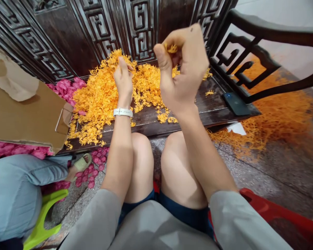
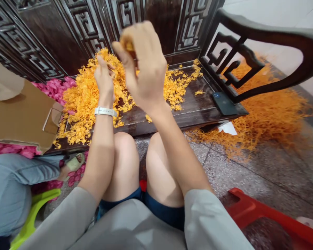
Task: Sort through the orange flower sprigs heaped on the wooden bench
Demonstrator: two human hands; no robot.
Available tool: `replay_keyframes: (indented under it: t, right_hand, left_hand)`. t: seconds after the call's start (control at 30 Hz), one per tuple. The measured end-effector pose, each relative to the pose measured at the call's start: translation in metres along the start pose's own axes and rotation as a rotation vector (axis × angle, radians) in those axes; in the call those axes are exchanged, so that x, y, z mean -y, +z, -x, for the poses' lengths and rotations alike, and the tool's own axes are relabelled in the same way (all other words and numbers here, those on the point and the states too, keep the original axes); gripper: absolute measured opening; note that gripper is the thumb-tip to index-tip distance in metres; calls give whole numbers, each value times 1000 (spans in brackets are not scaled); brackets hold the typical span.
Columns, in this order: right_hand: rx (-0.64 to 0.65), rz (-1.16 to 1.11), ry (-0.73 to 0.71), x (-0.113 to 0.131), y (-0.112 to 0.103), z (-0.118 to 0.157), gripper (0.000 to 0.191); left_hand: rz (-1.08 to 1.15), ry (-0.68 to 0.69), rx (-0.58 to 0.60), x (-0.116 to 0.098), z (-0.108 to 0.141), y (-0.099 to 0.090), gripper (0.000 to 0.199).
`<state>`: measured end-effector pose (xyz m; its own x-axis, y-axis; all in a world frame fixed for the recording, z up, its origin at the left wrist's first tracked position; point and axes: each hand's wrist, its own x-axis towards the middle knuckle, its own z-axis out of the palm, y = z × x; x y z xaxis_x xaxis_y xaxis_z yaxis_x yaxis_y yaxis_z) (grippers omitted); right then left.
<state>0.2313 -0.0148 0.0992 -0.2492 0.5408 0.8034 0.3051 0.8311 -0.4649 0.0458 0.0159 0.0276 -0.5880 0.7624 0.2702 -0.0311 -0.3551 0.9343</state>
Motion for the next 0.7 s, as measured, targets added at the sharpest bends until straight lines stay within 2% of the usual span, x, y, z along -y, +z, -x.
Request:
replay_keyframes:
  t: [0.07, 0.17, 0.23, 0.3, 0.4, 0.53, 0.7]
  right_hand:
    - [96, 101, 101, -52, 16, 5, 52]
    - [287, 136, 210, -131, 43, 18, 81]
    - [407, 71, 253, -159, 55, 25, 87]
    - [488, -14, 246, -162, 63, 27, 83]
    - [547, -130, 199, -140, 68, 27, 74]
    - [641, -320, 188, -119, 72, 25, 56]
    - [553, -490, 240, -117, 76, 23, 45]
  left_hand:
    - [17, 93, -82, -5, -6, -3, 74]
    - [67, 114, -94, -6, -7, -5, 81]
    - [172, 89, -86, -2, -5, -6, 81]
    - [312, 64, -79, 1, -3, -7, 77]
    - [491, 15, -78, 1, -2, -7, 70]
    - [567, -43, -96, -9, 2, -4, 68]
    - [571, -68, -104, -15, 5, 0, 55]
